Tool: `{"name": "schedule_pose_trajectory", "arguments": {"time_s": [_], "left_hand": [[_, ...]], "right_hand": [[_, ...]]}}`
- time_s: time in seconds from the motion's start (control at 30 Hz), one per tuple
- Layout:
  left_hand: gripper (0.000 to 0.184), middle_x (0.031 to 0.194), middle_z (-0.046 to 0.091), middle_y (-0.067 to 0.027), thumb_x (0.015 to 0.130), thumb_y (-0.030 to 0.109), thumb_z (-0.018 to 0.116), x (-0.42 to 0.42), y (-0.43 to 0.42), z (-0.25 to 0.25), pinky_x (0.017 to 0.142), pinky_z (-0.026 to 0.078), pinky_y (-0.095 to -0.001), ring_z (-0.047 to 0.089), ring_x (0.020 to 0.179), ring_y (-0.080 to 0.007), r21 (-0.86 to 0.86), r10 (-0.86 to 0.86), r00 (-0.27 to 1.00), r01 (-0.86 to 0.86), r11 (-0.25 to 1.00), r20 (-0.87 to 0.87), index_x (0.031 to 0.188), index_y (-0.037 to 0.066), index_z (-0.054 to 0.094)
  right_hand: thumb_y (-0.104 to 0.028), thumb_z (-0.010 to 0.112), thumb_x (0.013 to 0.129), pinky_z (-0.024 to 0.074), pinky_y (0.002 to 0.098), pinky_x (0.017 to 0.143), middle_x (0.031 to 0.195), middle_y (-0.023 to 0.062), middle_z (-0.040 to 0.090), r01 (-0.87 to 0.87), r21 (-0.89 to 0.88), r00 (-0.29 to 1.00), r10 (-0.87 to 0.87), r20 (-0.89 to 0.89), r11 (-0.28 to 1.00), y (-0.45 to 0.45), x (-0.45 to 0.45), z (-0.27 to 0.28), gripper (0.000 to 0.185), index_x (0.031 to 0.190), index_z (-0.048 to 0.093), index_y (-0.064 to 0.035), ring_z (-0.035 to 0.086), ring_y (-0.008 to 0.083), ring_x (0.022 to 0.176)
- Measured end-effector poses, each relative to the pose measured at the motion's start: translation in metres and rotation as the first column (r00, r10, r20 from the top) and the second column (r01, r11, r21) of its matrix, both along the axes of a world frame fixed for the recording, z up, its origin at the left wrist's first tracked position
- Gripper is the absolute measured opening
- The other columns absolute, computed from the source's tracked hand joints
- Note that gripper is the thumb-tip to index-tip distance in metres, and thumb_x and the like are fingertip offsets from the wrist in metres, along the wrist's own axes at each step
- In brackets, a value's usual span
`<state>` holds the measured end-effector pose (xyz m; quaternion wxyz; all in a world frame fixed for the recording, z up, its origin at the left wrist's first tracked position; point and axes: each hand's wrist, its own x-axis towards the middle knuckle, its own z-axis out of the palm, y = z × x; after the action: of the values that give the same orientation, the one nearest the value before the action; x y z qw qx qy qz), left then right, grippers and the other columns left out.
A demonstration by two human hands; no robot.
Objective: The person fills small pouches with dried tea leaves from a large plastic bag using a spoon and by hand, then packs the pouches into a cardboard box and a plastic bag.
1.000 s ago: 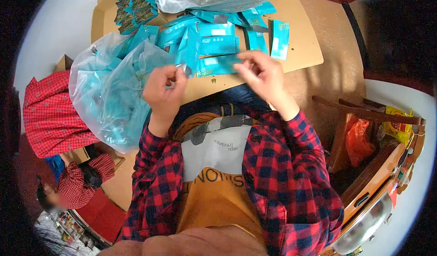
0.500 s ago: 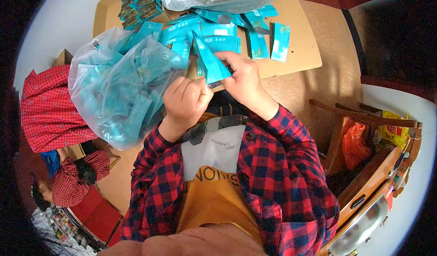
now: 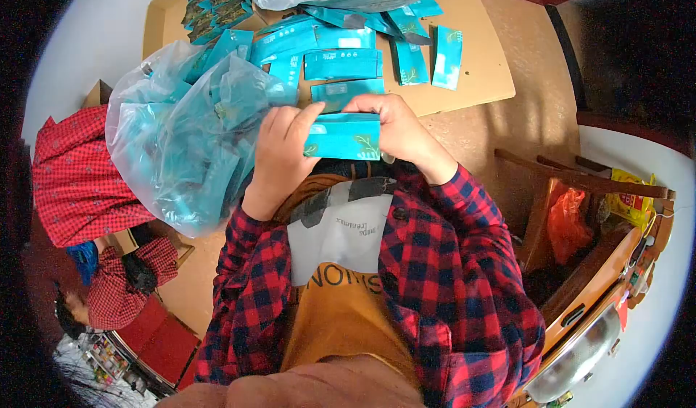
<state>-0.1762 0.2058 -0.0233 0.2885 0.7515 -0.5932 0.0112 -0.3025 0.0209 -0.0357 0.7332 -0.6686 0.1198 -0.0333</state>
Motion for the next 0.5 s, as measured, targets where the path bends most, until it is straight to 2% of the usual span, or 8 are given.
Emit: {"name": "schedule_pose_trajectory", "arguments": {"time_s": [0.13, 0.23, 0.27, 0.37, 0.47, 0.5], "left_hand": [[0.08, 0.098, 0.051, -0.0081, 0.055, 0.012, 0.084, -0.004, -0.004, -0.003, 0.076, 0.042, -0.0392, 0.051, 0.089, -0.0288, -0.031, -0.032, 0.996, 0.03, 0.999, -0.081, 0.129, 0.008, 0.053], [0.077, 0.096, 0.051, -0.0088, 0.057, 0.014, 0.084, -0.004, -0.006, -0.001, 0.076, 0.042, -0.04, 0.051, 0.088, -0.0298, -0.033, -0.026, 0.995, 0.022, 0.999, -0.1, 0.128, 0.008, 0.054], [0.074, 0.096, 0.053, -0.0095, 0.059, 0.015, 0.084, -0.004, -0.006, 0.0, 0.077, 0.043, -0.0406, 0.052, 0.088, -0.0306, -0.017, -0.011, 0.995, 0.009, 1.0, -0.098, 0.127, 0.008, 0.055], [0.074, 0.096, 0.054, -0.0101, 0.06, 0.018, 0.084, -0.005, -0.007, -0.004, 0.078, 0.044, -0.0412, 0.053, 0.088, -0.0312, -0.01, -0.004, 0.996, 0.003, 1.0, -0.092, 0.127, 0.009, 0.055], [0.078, 0.097, 0.053, -0.0098, 0.057, 0.022, 0.086, -0.003, -0.007, -0.011, 0.077, 0.043, -0.041, 0.052, 0.088, -0.031, -0.028, -0.014, 0.997, 0.012, 1.0, -0.077, 0.127, 0.009, 0.054], [0.076, 0.1, 0.055, -0.0098, 0.059, 0.022, 0.086, -0.002, -0.006, -0.012, 0.079, 0.045, -0.0404, 0.054, 0.09, -0.03, -0.059, 0.029, 0.994, -0.035, 0.998, -0.107, 0.126, 0.008, 0.054]], "right_hand": [[-0.006, 0.07, 0.085, 0.0498, 0.0225, 0.071, 0.087, 0.0004, 0.069, 0.002, -0.032, 1.0, -0.002, -0.01, 0.999, -0.001, 0.0, -0.002, 0.013, 0.097, 0.068, -0.001, 0.061, 0.0051, 0.08], [-0.007, 0.07, 0.085, 0.0496, 0.0219, 0.07, 0.087, 0.0001, 0.069, 0.03, 0.204, 0.999, -0.02, -0.05, 0.979, -0.002, -0.001, -0.003, 0.012, 0.096, 0.068, -0.0017, 0.061, 0.0041, 0.08], [-0.007, 0.07, 0.085, 0.0496, 0.0219, 0.07, 0.087, 0.0001, 0.069, 0.032, 0.206, 0.999, -0.022, -0.05, 0.978, -0.002, -0.001, -0.003, 0.012, 0.096, 0.068, -0.0017, 0.061, 0.0041, 0.08], [-0.007, 0.071, 0.085, 0.0491, 0.0207, 0.07, 0.089, -0.0002, 0.068, 0.13, -0.02, 0.991, -0.13, -0.002, 0.991, -0.001, 0.0, -0.004, 0.014, 0.098, 0.068, -0.003, 0.06, 0.0028, 0.081], [-0.013, 0.07, 0.088, 0.0479, 0.0202, 0.068, 0.088, -0.0009, 0.067, 0.116, 0.037, 0.993, -0.116, -0.008, 0.993, -0.002, 0.0, -0.007, 0.016, 0.101, 0.067, -0.0038, 0.059, 0.0029, 0.078], [-0.017, 0.07, 0.089, 0.0473, 0.0199, 0.066, 0.088, -0.0013, 0.067, 0.11, 0.063, 0.994, -0.109, -0.013, 0.992, -0.004, -0.001, -0.008, 0.018, 0.103, 0.067, -0.0042, 0.058, 0.0029, 0.076]]}}
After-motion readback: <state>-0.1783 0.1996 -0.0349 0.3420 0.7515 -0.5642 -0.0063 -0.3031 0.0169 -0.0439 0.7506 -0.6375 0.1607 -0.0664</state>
